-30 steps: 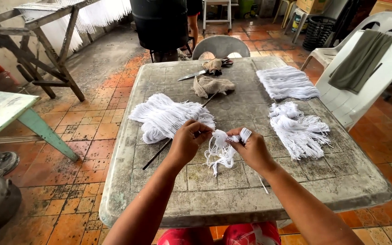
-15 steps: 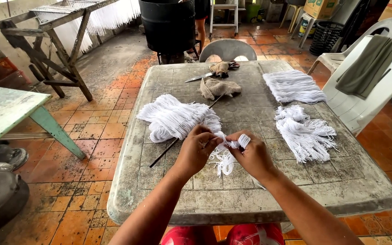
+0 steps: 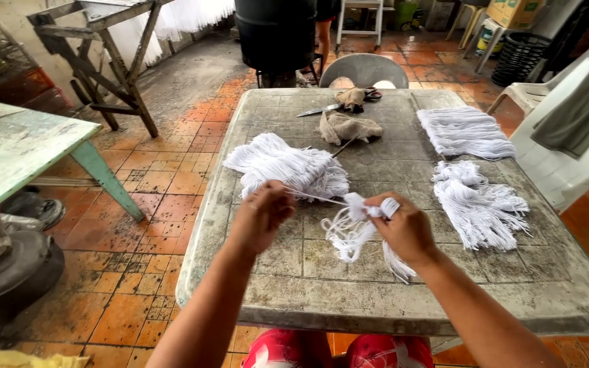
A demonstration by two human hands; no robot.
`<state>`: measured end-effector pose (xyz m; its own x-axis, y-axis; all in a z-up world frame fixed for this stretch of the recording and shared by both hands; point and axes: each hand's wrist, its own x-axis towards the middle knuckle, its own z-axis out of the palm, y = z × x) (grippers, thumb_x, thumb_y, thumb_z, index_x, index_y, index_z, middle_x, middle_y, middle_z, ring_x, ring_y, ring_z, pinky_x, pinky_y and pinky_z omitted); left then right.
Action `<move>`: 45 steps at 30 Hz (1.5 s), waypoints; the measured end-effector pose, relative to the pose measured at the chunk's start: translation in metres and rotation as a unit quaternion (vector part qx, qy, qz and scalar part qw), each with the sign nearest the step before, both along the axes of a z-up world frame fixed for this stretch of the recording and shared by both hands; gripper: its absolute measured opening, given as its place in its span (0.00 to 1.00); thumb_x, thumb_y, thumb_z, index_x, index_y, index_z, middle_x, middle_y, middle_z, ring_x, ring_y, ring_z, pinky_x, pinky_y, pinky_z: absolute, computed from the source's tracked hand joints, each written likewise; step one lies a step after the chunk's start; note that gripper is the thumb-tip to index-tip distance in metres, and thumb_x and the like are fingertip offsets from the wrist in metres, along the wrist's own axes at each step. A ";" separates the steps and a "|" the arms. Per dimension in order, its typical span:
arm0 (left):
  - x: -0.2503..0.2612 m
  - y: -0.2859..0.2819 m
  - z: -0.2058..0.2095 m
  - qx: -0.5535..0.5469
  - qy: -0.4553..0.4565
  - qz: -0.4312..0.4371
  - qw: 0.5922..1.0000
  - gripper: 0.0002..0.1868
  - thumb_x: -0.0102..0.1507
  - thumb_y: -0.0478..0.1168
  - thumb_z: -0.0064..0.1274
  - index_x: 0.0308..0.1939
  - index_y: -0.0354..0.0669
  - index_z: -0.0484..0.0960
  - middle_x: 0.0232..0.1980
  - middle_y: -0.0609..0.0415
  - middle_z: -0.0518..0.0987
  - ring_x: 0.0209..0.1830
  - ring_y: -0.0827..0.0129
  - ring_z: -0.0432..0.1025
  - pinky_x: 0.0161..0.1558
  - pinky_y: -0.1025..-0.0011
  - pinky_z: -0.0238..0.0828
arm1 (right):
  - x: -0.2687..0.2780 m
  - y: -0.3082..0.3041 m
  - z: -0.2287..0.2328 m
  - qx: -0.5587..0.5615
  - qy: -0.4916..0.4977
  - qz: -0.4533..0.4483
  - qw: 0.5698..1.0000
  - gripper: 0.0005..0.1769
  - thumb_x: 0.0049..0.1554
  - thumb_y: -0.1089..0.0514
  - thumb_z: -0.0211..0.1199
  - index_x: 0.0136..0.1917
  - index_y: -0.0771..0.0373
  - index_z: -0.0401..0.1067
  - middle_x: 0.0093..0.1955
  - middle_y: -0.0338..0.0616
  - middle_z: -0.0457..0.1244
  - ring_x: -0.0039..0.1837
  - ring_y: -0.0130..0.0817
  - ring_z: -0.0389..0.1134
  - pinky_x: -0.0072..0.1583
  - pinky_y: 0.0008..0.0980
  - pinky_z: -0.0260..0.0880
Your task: Tying bundles of white cotton wicks with thin string to secure them.
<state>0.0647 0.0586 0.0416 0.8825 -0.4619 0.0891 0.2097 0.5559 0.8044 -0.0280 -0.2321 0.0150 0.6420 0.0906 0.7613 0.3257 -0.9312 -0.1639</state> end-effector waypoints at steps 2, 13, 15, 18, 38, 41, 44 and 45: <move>0.013 0.035 0.001 -0.032 0.009 0.033 0.999 0.02 0.64 0.37 0.50 0.35 0.46 0.75 0.33 0.52 0.80 0.36 0.65 0.77 0.41 0.69 0.74 | 0.011 -0.024 -0.015 -0.004 0.029 -0.032 0.999 0.06 0.53 0.58 0.70 0.47 0.52 0.79 0.42 0.39 0.69 0.44 0.45 0.73 0.45 0.40 0.77; 0.026 0.192 0.035 0.070 -0.089 0.257 0.960 0.02 0.66 0.39 0.50 0.37 0.49 0.76 0.43 0.53 0.83 0.43 0.69 0.78 0.48 0.70 0.72 | 0.038 -0.049 -0.007 -0.023 0.124 -0.170 0.977 0.12 0.55 0.52 0.71 0.52 0.52 0.79 0.41 0.50 0.68 0.46 0.55 0.74 0.51 0.47 0.76; 0.030 0.193 0.030 0.195 -0.135 0.251 0.939 0.04 0.67 0.39 0.54 0.36 0.50 0.78 0.46 0.52 0.81 0.45 0.65 0.74 0.49 0.67 0.67 | 0.024 -0.009 0.027 0.079 0.246 -0.162 0.952 0.48 0.51 0.56 0.71 0.81 0.46 0.57 0.75 0.58 0.54 0.64 0.66 0.68 0.62 0.61 0.73; 0.012 0.163 0.047 0.258 -0.171 0.198 0.930 0.04 0.66 0.34 0.52 0.36 0.41 0.79 0.46 0.43 0.78 0.47 0.55 0.73 0.52 0.60 0.70 | 0.006 0.030 0.050 0.112 0.145 -0.061 0.981 0.46 0.51 0.60 0.72 0.80 0.56 0.59 0.65 0.56 0.61 0.65 0.61 0.67 0.61 0.58 0.71; -0.058 -0.005 0.006 0.174 -0.059 -0.224 0.957 0.11 0.61 0.43 0.52 0.34 0.38 0.77 0.34 0.45 0.76 0.31 0.64 0.71 0.44 0.62 0.75 | -0.014 0.089 0.012 0.437 0.263 0.256 0.821 0.04 0.57 0.63 0.68 0.42 0.66 0.77 0.29 0.48 0.64 0.26 0.25 0.59 0.29 0.23 0.58; -0.060 -0.011 -0.021 0.121 0.021 -0.267 0.956 0.13 0.65 0.44 0.53 0.34 0.36 0.77 0.28 0.50 0.69 0.20 0.77 0.59 0.27 0.76 0.64 | -0.023 0.080 0.003 0.432 0.244 0.239 0.835 0.05 0.59 0.61 0.66 0.42 0.64 0.75 0.28 0.43 0.59 0.27 0.26 0.59 0.30 0.24 0.59; -0.058 -0.004 -0.035 0.110 0.025 -0.272 0.956 0.15 0.69 0.45 0.53 0.34 0.35 0.78 0.27 0.57 0.62 0.18 0.83 0.49 0.19 0.85 0.48 | -0.032 0.066 -0.005 0.595 0.316 0.268 0.689 0.05 0.61 0.60 0.62 0.44 0.62 0.70 0.32 0.43 0.61 0.30 0.26 0.59 0.29 0.22 0.58; -0.057 -0.001 -0.036 0.103 0.032 -0.273 0.956 0.16 0.71 0.44 0.52 0.34 0.35 0.77 0.26 0.59 0.61 0.18 0.84 0.49 0.19 0.85 0.45 | -0.035 0.061 -0.007 0.684 0.346 0.291 0.573 0.05 0.62 0.57 0.59 0.45 0.58 0.67 0.40 0.45 0.68 0.38 0.28 0.63 0.31 0.22 0.59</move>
<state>0.0079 0.0577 0.0053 0.5046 -0.8575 -0.1005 0.4766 0.1796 0.8605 -0.0627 -0.1709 0.0084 0.9970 0.0646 -0.0420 -0.0669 0.4556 -0.8877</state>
